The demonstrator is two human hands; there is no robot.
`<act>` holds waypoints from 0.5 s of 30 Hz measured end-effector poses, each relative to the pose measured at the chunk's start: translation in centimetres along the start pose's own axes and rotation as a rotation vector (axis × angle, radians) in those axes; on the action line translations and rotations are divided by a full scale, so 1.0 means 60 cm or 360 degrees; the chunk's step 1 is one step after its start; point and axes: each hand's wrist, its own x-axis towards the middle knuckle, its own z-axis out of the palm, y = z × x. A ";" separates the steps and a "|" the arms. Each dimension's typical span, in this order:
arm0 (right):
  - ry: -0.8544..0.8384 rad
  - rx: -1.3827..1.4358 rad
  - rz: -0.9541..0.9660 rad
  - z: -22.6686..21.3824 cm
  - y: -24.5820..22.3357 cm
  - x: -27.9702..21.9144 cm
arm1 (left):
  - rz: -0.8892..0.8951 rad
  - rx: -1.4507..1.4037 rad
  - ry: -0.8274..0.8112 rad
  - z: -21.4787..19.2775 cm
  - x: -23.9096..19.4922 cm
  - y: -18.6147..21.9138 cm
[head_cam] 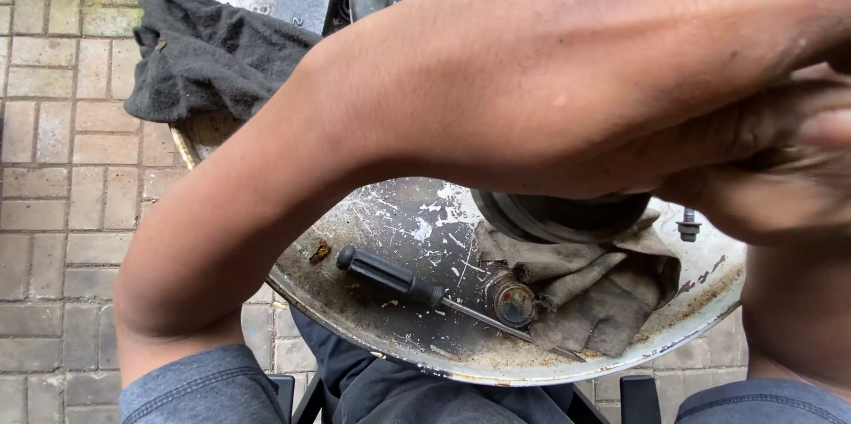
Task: The person cleans a small metal component using a cloth, then uses a small brush to clean a threaded shaft. The person wipes the shaft with the cloth afterward. The work is performed over a metal tray containing disassembled engine parts and tools.
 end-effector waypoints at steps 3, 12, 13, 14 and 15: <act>-0.0321 0.0073 0.0854 0.025 0.042 -0.024 | -0.0024 -0.0020 0.0018 0.008 -0.011 0.003; 0.0427 -0.1028 -0.0451 0.072 0.167 -0.105 | -0.0052 -0.0062 0.0006 -0.013 -0.027 0.004; 0.0606 -0.2441 -0.0843 0.089 0.239 -0.178 | -0.0049 -0.0075 0.0000 -0.014 -0.028 -0.002; 0.0595 -0.2442 -0.0832 0.081 0.190 -0.171 | -0.0048 -0.0094 -0.0004 -0.008 -0.030 -0.006; 0.0631 -0.1997 -0.0551 0.073 0.141 -0.164 | -0.0047 -0.0113 -0.0008 -0.002 -0.030 -0.010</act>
